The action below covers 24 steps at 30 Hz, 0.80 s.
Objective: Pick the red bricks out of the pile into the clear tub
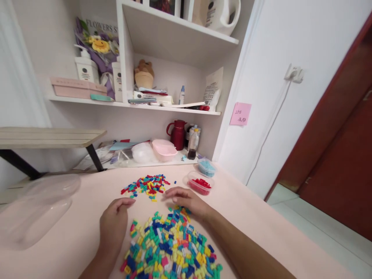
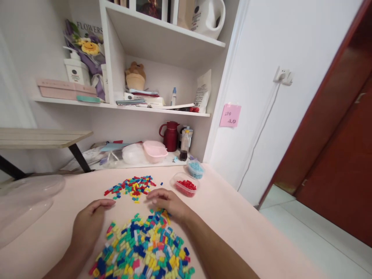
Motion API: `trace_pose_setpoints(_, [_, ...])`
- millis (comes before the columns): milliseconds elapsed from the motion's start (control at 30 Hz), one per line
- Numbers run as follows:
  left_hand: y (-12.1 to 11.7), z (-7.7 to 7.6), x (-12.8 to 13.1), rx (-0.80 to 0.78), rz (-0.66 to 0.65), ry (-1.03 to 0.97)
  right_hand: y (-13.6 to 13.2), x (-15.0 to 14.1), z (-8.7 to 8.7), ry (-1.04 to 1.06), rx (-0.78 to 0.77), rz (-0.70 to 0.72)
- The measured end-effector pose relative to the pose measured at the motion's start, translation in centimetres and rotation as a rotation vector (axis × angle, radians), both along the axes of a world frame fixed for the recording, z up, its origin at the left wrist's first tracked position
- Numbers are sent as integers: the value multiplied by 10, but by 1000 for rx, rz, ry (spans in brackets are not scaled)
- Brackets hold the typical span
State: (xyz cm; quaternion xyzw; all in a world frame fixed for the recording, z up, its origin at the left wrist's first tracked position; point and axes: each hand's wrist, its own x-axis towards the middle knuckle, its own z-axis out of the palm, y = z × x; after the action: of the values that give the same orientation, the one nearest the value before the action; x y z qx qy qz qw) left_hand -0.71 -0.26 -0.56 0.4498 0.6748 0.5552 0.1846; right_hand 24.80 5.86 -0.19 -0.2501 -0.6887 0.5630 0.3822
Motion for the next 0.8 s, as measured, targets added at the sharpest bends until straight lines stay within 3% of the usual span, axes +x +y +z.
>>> trace_pose_setpoints(100, [1, -2, 0, 6, -9, 7, -10, -7, 7, -25, 38, 88])
trace_pose_setpoints(233, [5, -8, 2, 93, -89, 118, -10, -5, 9, -313, 473, -222])
trace_pose_setpoints(333, [8, -13, 5, 61, -164, 284, -8, -7, 7, -544, 684, -254])
trace_pose_setpoints(533, [8, -19, 10, -114, -231, 545, -2, -40, 10, -774, 771, -124])
trace_pose_setpoints(700, [3, -16, 15, -214, -292, 680, 16, -63, 4, -968, 803, -253])
trace_pose_setpoints(800, [0, -12, 18, -215, -337, 705, 20, -63, -5, -918, 818, -307])
